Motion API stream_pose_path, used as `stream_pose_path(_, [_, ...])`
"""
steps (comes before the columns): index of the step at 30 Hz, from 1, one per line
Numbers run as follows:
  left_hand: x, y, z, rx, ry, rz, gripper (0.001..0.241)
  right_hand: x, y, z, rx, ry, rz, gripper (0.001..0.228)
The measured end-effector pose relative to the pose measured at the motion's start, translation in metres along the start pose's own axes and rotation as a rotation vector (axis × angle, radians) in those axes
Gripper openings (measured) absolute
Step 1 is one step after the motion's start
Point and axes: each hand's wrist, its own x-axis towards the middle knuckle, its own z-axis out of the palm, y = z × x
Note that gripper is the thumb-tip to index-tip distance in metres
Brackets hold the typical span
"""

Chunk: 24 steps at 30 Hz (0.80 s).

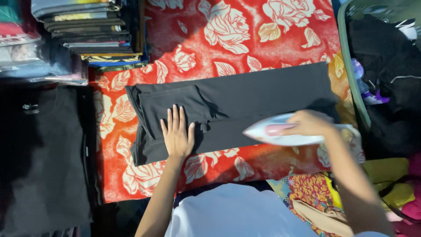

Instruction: The person irons a black shirt on a floral-patterned table using a pink iron and a spray bottle. They smooth the fabric, spray it with water, and iron different sections. After ironing, the person folds the shirt neatly on the table.

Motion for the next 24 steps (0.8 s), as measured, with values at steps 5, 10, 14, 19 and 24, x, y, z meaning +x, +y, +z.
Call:
stream_pose_path(5, [0.001,-0.013,0.014,-0.157,0.085,-0.006,0.053,0.005,-0.143,0.048,-0.223,0.099,-0.351,0.058])
stream_pose_path(10, [-0.007,-0.027,0.015,-0.003,0.135,-0.107,0.059,0.004,-0.149,0.059,-0.238,0.006,-0.525,0.049])
stream_pose_path(14, [-0.025,-0.045,0.013,0.047,0.164,-0.216,0.066,-0.013,-0.15,0.017,0.151,0.055,-0.449,0.031])
stream_pose_path(19, [-0.051,-0.05,0.01,-0.166,0.396,-0.188,0.056,-0.01,-0.255,-0.002,0.837,0.101,-0.528,0.016])
stream_pose_path(24, [-0.076,-0.054,0.002,-0.333,0.596,-0.257,0.053,0.07,-0.352,0.048,0.588,0.202,-0.436,0.051])
